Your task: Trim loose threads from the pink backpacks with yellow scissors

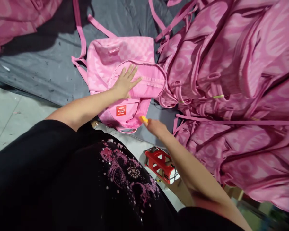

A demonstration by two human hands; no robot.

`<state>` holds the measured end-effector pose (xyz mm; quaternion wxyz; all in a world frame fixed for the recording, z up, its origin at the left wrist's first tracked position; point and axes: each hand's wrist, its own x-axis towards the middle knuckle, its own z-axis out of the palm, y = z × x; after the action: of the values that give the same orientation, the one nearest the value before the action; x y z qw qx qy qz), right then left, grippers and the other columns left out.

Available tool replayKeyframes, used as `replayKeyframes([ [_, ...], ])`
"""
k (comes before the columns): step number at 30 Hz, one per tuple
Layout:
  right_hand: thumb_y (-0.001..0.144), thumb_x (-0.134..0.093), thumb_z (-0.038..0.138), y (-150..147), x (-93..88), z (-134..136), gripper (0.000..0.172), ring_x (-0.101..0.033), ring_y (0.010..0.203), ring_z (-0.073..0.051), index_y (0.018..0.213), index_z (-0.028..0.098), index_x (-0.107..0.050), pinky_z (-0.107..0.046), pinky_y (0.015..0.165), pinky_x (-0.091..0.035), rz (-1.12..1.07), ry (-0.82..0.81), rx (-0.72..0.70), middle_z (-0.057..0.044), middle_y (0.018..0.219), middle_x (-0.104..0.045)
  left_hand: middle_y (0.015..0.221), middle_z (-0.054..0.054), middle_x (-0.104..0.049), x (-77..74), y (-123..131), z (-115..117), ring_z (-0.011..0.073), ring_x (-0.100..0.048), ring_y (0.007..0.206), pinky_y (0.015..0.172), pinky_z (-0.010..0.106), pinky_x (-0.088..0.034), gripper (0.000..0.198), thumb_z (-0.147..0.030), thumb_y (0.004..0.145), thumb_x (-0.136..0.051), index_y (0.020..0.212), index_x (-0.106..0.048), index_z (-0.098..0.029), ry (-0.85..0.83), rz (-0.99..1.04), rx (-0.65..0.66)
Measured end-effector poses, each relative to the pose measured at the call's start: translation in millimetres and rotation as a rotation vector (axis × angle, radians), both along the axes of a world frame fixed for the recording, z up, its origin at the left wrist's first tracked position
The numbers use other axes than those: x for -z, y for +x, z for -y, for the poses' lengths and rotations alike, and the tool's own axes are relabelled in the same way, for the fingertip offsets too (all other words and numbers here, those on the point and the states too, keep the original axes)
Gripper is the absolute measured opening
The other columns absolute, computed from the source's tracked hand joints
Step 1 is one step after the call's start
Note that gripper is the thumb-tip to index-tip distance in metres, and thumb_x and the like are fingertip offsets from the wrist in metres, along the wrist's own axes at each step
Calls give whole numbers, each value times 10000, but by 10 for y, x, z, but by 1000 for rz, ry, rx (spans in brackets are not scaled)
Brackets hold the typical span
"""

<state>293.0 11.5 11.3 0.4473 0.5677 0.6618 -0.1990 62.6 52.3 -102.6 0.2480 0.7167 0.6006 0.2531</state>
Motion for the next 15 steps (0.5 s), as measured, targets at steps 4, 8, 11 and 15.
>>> replayKeyframes([
  [4,884,-527,684,48,-107,82,489,-474,412,-141,944,212,-637,-281,464,-436,-237,-446,429,21,514,-504,1659,140,-126,-1,-108,67,438,39,1520,1163,699,45,844,-585,825,-646,1520,-365,-199,34,-84,138],
  [8,889,-523,678,95,-99,-5,467,-364,353,-91,824,216,-526,-221,389,-339,-419,-371,669,85,456,-372,1667,149,-81,34,-151,124,442,22,1511,1165,698,12,894,-539,827,-664,1550,-277,-184,43,-216,197],
  [11,921,-463,680,115,-17,-100,474,-330,367,-81,818,218,-485,-212,398,-339,-534,-397,760,97,465,-323,1646,185,-141,41,-188,116,477,-69,1497,1143,712,-78,890,-477,832,-654,1558,-245,-166,2,-223,237],
  [15,893,-482,717,-5,35,-189,510,-337,374,-83,820,212,-498,-218,397,-372,-610,-500,771,92,466,-319,1558,248,-321,-114,-249,129,465,-289,1429,1105,634,-264,835,-339,835,-621,1552,-249,-127,-43,-258,285],
])
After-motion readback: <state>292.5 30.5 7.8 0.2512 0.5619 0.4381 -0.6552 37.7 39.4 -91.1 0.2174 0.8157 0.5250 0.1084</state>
